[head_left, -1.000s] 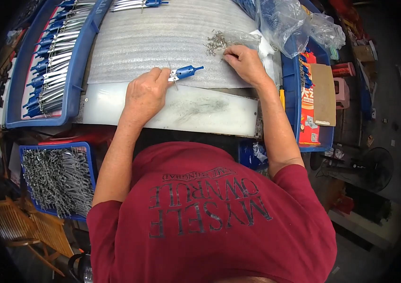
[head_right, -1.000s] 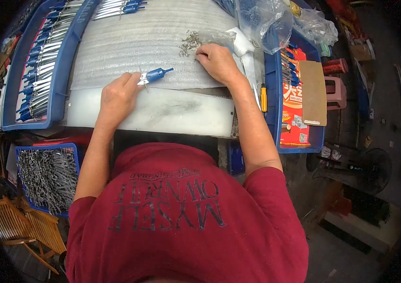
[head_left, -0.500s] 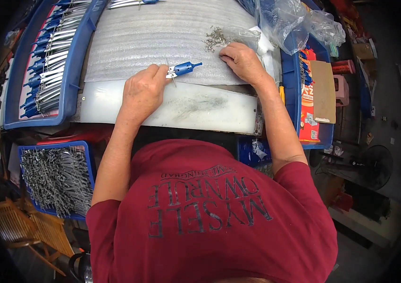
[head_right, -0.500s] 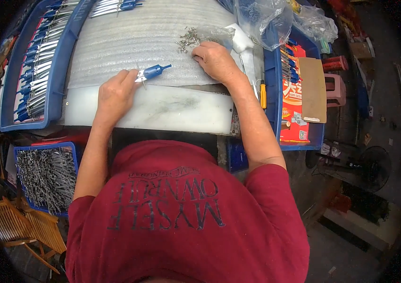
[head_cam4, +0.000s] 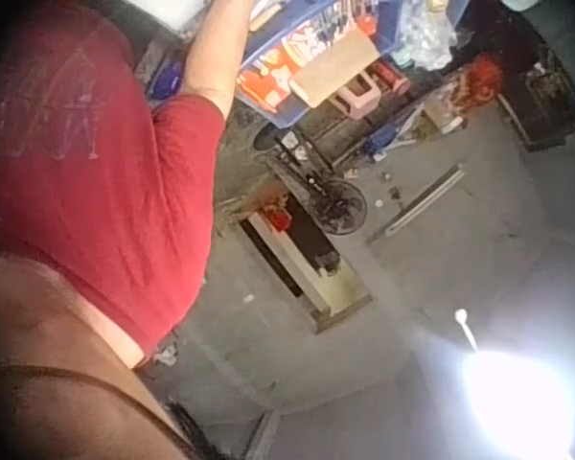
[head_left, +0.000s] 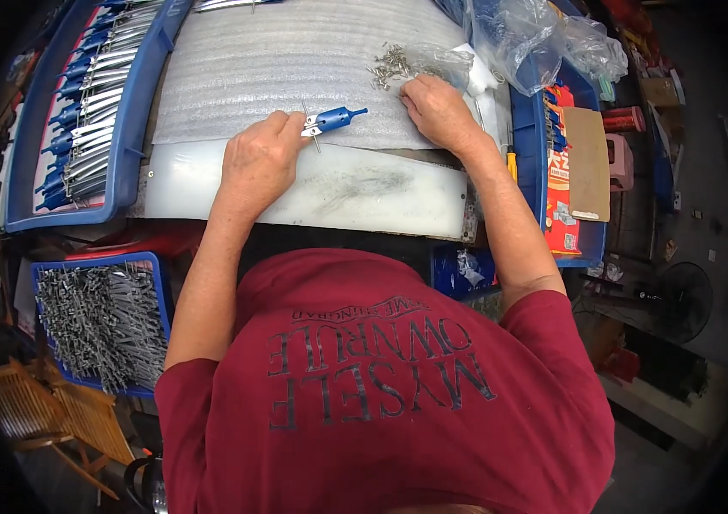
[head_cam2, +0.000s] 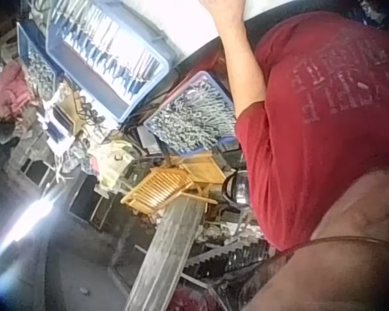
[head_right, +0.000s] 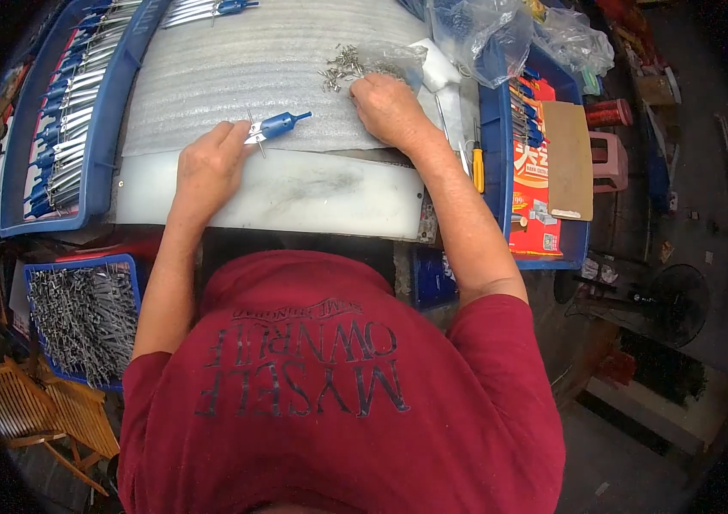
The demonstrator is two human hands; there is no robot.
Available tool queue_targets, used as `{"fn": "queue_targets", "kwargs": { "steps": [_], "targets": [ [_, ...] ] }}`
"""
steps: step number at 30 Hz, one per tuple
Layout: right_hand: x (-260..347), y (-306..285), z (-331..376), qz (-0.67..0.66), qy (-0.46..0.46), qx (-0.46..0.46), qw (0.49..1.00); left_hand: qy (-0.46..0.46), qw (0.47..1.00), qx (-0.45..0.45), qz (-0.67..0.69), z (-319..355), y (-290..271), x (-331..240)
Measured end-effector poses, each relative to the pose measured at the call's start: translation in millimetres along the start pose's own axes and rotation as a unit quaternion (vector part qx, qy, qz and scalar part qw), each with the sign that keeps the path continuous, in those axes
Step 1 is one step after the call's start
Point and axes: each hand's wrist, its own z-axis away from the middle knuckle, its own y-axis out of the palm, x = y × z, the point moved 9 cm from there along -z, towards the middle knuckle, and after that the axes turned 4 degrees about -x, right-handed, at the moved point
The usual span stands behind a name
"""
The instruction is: Manual assembly of small metal pins into plastic handles at a factory workstation.
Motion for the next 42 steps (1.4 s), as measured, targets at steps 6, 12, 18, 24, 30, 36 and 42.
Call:
{"fn": "queue_targets", "kwargs": {
  "steps": [6, 12, 18, 24, 30, 36, 42],
  "targets": [
    [-2.4, -1.3, -3.3, 0.009, 0.049, 0.024, 0.998, 0.002, 1.000, 0.005, -0.001, -0.7, 0.2, -1.3],
    [43.7, -22.1, -11.6, -0.254, 0.113, 0.072, 0.958, 0.007, 1.000, -0.001, -0.009, 0.6, 0.0, -0.6],
    [64.4, -10.8, -22.5, -0.207, 0.101, 0.109, 0.967, 0.010, 1.000, 0.004, -0.016, 0.4, 2.4, -1.7],
    [63.7, -0.1, -25.0, -0.200, 0.137, 0.121, 0.963, 0.014, 1.000, 0.008, -0.021, 1.3, 3.5, -1.6],
    [61.2, 7.5, -25.9, -0.188, 0.130, 0.122, 0.966, 0.026, 0.999, 0.001, -0.033, 1.5, 3.8, -3.8],
    [60.2, 9.5, -27.4, -0.161, 0.145, 0.116, 0.969, 0.025, 0.999, 0.011, -0.037, 1.2, 4.9, -4.1],
    [52.0, 15.1, -24.8, -0.181, 0.203, 0.115, 0.955, 0.017, 0.999, 0.028, -0.031, 0.7, 8.8, -2.0]
  ]
}}
